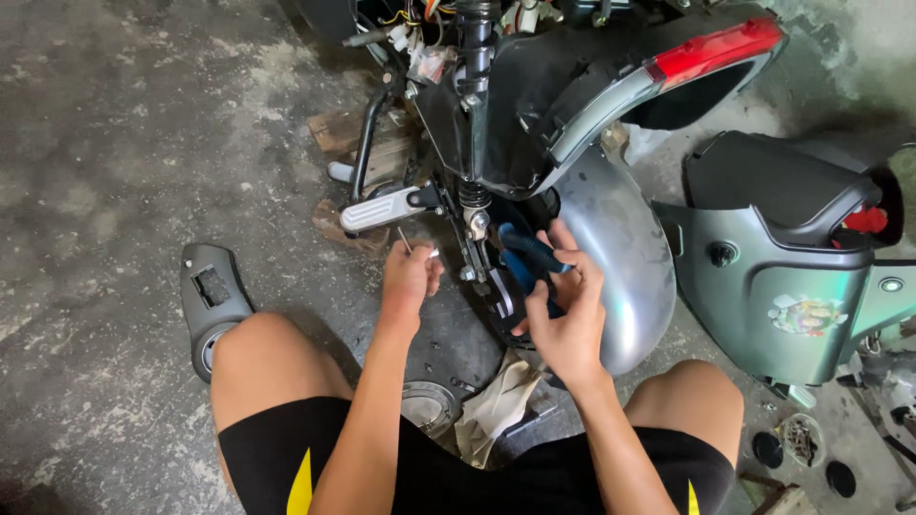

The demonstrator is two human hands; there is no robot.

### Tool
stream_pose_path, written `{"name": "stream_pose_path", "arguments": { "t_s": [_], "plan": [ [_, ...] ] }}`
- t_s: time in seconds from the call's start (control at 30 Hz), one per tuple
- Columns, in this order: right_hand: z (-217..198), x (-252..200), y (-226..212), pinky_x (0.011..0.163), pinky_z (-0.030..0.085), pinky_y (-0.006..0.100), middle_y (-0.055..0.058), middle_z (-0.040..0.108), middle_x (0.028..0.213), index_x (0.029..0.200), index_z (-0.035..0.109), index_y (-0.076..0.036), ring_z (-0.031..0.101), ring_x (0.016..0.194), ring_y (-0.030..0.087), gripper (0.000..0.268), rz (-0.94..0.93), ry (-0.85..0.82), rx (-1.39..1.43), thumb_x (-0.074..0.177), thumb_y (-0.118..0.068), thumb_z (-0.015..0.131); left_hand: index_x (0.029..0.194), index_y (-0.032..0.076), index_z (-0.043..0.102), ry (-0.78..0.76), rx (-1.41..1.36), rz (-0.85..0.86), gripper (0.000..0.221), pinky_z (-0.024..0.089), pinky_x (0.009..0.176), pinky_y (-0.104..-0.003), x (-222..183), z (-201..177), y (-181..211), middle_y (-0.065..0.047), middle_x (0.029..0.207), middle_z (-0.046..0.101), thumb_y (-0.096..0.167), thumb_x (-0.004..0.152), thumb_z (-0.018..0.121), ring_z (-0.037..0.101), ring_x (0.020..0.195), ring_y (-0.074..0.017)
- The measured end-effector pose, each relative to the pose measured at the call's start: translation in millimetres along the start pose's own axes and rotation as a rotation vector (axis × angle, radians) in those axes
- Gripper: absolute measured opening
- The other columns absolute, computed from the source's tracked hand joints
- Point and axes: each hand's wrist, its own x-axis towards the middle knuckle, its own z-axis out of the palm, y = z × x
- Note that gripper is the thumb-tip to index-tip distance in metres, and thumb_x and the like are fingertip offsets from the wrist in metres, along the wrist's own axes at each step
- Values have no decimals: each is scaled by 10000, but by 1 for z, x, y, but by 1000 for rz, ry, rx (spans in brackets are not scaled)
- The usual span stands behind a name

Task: The person sits on the floor beside a partially disassembled scooter and works on the rear shock and fender mount. They use a wrench and pliers to loosen and remove bolts, set fasteners on a metal lid, and hold the shock while threading a bolt back in by hand.

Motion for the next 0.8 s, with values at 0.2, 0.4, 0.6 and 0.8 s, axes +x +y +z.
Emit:
{"name": "stream_pose_path", "arguments": {
  "t_s": [0.2,0.4,0.6,0.8],
  "plan": [
    [0,-5,20,452,519,246,272,542,1456,1341,338,-7,682,846,202,355,1,60,86,1040,22,524,1071,57,577,-214,62,188,213,478,541,-261,8,16,-6,-73,819,718,260,1010,599,605,592,-99],
    [2,-3,17,356,480,220,258,623,1376,1297,400,3,604,459,100,226,18,137,55,1086,-62,451,1021,23,548,-296,-93,12,224,522,585,-301,12,29,7,-98,828,687,230,1013,632,620,624,-143],
    [2,-3,15,369,489,221,238,630,1383,1296,410,-1,624,488,103,216,27,134,26,1086,-33,452,985,-19,582,-354,-288,-201,154,511,617,-293,21,27,19,-110,868,684,128,1009,620,628,702,-151],
    [1,-4,9,381,488,223,205,636,1377,1282,433,-11,613,503,86,223,70,140,75,1063,23,450,1025,-42,623,-474,-372,-368,89,468,605,-238,43,13,12,-135,931,684,34,988,594,540,665,-108]
  ]
}}
